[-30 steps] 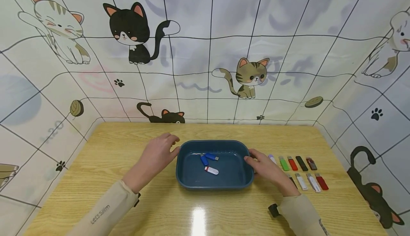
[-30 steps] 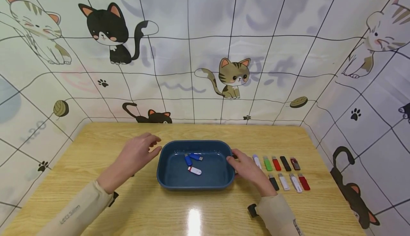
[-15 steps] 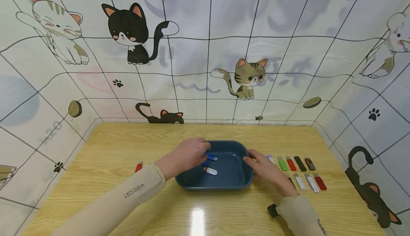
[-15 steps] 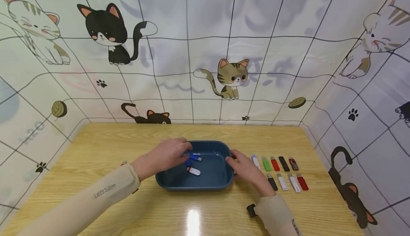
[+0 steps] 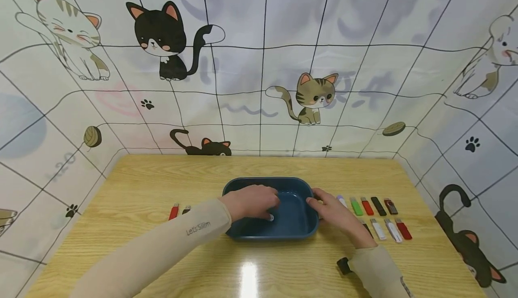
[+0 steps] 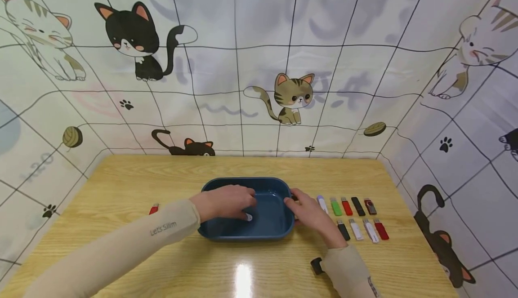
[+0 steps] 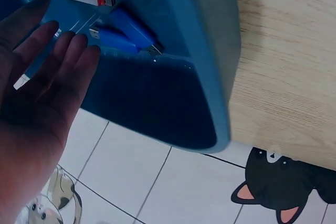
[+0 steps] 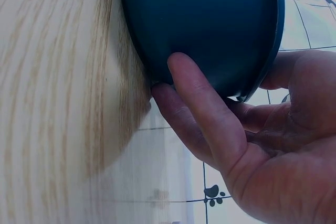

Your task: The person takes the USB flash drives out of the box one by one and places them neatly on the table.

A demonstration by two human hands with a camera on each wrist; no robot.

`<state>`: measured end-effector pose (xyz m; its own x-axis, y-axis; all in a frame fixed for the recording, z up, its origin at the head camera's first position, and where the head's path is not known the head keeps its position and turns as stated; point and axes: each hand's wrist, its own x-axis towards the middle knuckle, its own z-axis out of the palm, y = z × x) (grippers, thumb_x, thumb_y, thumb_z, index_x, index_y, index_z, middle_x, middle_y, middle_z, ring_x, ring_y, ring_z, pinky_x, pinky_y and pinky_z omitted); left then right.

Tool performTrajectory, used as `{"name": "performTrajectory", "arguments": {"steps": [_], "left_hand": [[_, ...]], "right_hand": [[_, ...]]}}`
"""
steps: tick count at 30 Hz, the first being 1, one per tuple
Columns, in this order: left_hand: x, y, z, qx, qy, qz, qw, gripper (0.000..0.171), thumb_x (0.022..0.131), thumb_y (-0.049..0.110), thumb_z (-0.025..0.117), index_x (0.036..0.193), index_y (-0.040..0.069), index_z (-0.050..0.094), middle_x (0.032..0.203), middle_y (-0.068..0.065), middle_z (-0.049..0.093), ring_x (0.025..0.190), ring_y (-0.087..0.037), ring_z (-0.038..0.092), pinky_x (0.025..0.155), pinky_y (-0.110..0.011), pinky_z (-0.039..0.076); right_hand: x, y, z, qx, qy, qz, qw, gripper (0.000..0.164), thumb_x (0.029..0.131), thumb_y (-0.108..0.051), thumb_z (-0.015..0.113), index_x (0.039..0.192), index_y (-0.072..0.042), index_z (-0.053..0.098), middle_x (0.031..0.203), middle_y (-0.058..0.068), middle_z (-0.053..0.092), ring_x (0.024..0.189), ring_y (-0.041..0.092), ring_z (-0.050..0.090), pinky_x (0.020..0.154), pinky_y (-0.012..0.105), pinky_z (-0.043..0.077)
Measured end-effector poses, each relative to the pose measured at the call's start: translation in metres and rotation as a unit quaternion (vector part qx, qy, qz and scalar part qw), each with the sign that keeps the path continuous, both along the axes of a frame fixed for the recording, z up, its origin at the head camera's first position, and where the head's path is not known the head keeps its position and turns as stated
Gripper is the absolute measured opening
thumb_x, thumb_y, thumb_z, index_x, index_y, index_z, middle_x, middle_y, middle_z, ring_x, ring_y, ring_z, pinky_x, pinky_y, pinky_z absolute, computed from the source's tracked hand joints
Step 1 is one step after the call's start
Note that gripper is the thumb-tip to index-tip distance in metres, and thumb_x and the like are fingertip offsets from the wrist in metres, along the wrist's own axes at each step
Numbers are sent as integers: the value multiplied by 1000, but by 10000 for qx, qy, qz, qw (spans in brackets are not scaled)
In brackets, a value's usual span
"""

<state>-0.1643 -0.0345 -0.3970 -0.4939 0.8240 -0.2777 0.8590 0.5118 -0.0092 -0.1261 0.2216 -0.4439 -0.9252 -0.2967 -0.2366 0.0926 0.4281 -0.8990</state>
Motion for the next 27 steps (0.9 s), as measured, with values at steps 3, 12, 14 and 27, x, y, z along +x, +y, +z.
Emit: {"name": "performTrajectory", "arguments": {"steps": [3, 12, 14, 27], "left_hand": [[0, 5, -3, -254, 144, -160, 9994, 25, 97, 32, 75, 118, 19, 77, 113, 2, 69, 96, -12, 66, 79, -24, 56], [3, 15, -13, -756, 576, -263, 9951, 28, 97, 24, 75, 124, 18, 72, 113, 3, 71, 93, -9, 68, 81, -22, 58], [4, 15, -15, -767, 608, -230, 9949, 27, 98, 22, 75, 124, 19, 71, 112, 3, 71, 93, -9, 68, 82, -21, 58], [5, 11, -24, -615, 361, 65, 9974, 22, 106, 14, 61, 125, 22, 68, 98, 3, 73, 80, -10, 69, 71, -23, 59]], "right_hand": [[0, 1, 0, 37, 20, 60, 10000, 51, 111, -22, 48, 152, 6, 37, 145, 35, 47, 117, 42, 64, 78, 47, 64], [-1, 2, -2, -63, 14, 38, 10000, 49, 111, -23, 48, 152, 4, 39, 143, 32, 50, 114, 39, 66, 78, 47, 64], [-2, 2, -2, -62, 31, 52, 10000, 49, 111, -23, 48, 151, 4, 40, 142, 32, 51, 114, 38, 66, 78, 47, 64], [-2, 0, -2, 75, -11, -12, 10000, 51, 111, -23, 48, 152, 5, 38, 145, 33, 48, 119, 42, 63, 79, 48, 64]]}}
